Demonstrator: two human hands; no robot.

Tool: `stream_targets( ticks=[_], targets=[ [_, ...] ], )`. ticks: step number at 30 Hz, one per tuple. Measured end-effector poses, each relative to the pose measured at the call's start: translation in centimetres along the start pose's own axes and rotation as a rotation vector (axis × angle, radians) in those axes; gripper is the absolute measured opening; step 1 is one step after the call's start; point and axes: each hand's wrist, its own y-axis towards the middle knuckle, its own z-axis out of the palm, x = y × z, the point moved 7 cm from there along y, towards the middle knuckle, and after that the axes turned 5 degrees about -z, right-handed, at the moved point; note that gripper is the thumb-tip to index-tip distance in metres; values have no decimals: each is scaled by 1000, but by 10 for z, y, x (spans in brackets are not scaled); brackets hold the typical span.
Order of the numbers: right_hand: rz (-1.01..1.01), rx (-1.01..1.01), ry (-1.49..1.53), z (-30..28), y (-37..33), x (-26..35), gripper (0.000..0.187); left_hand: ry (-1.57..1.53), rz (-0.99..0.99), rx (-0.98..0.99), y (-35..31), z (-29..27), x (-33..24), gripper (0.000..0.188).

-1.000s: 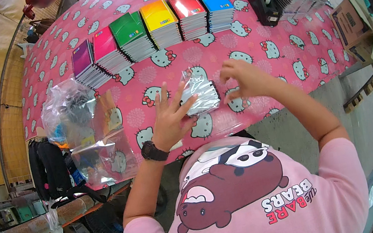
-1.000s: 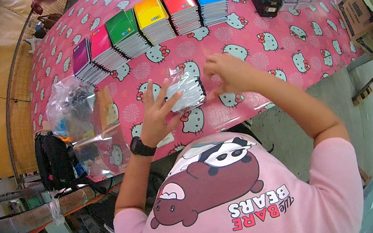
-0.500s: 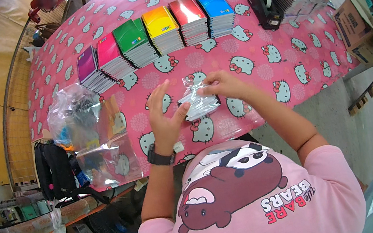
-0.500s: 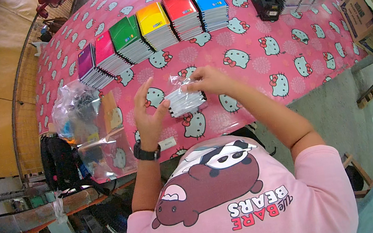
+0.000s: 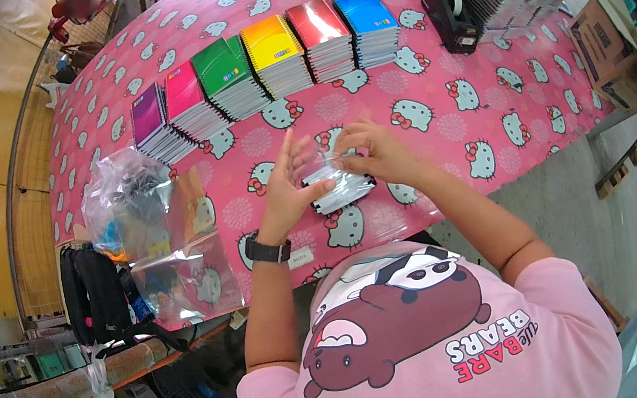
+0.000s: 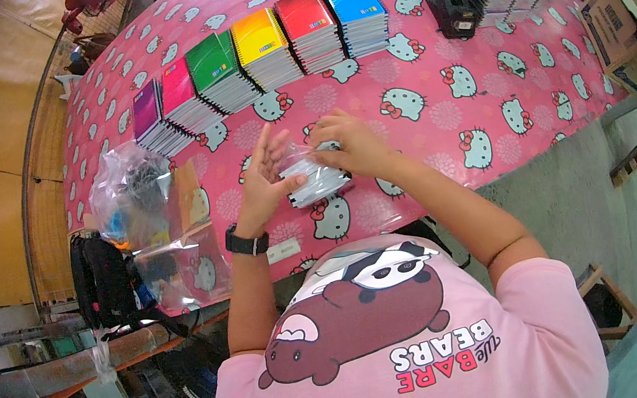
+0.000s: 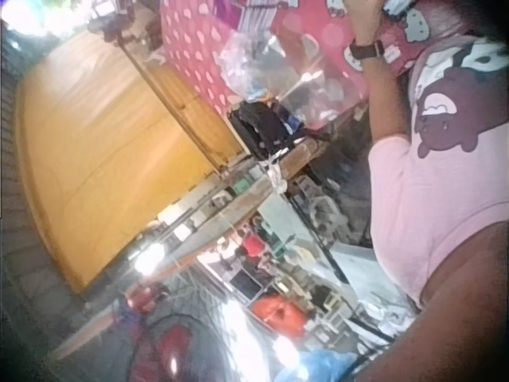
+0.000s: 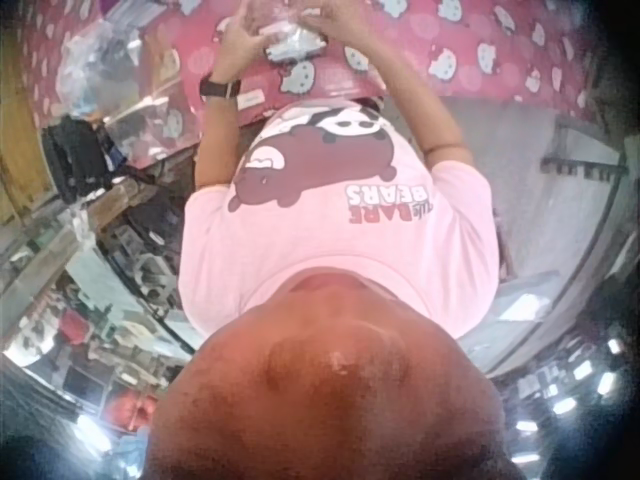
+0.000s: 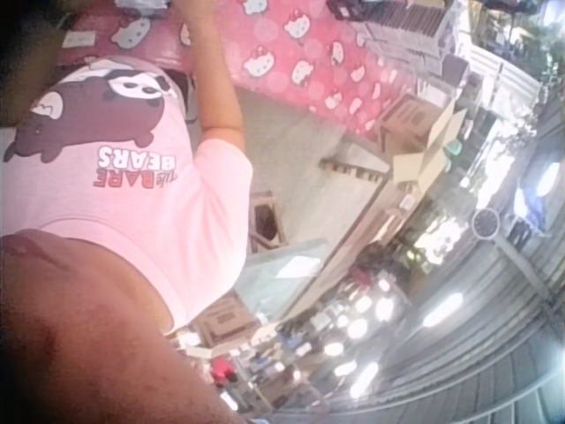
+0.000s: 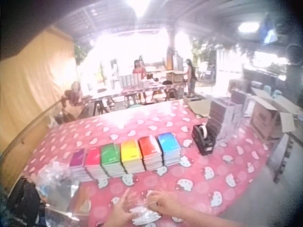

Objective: The person puts small notebooks into clear plastic sleeves, peels off the adhesive strips, and seals the bags. They handle several different colored notebooks, including purple, green, yellow, and blue, and place the finished packages into a stack.

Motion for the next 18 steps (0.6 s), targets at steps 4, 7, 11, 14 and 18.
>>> stream_targets(
  ticks=[4, 7, 11, 14, 18],
  targets=[
    [-74, -118, 18, -6, 17, 4, 20, 88, -376, 260, -8, 0, 31, 68],
    [347, -253, 497, -13, 18, -21, 21, 37, -377, 237, -8, 1, 29, 77],
    [236, 106, 295, 6, 4, -30, 21, 28, -278, 210, -6, 1, 26, 84],
    [582, 119, 383, 18, -5, -60, 21, 14, -275, 203, -8, 4, 22, 88],
    [486, 80, 592, 21, 1, -43, 18, -25, -330, 160, -10, 1, 24, 95]
  ],
)
